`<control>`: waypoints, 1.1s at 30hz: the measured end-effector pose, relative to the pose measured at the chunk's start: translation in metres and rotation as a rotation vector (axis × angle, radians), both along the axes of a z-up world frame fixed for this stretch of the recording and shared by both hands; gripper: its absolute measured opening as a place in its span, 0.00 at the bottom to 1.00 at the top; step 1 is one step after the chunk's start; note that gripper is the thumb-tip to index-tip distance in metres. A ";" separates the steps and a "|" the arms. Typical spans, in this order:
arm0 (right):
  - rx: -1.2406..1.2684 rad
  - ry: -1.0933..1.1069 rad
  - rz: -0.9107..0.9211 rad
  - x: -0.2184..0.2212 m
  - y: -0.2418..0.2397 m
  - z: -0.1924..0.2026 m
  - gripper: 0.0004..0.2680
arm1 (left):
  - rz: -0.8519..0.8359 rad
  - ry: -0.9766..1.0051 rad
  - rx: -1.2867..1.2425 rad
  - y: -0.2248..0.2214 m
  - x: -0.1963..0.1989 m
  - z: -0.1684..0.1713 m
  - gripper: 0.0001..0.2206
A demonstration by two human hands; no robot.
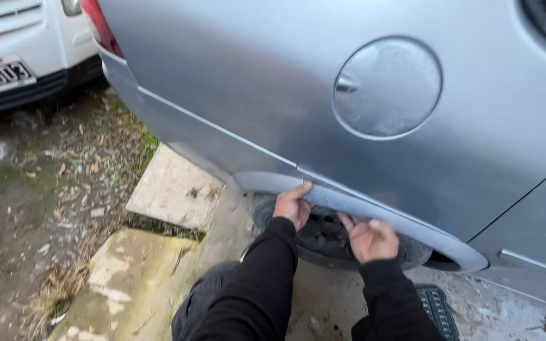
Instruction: Repairing and securing a loose plastic trim piece on the rear fender of a car.
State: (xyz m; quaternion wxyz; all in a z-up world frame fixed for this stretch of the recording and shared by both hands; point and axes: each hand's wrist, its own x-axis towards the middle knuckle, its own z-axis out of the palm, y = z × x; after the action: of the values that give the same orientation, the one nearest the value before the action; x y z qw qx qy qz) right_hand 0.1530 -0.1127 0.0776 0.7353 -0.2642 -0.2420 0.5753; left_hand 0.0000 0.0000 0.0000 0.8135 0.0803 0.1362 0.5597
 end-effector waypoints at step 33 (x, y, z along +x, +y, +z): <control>-0.289 -0.375 -0.431 -0.017 -0.001 -0.051 0.09 | -0.022 -0.041 0.009 -0.007 -0.006 0.017 0.16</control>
State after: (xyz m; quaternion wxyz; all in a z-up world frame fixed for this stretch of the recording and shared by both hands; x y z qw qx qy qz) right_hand 0.1364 -0.1133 0.0270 0.7378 -0.5125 -0.2273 0.3759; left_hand -0.0063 -0.0067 0.0168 0.8220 0.0740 0.1163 0.5526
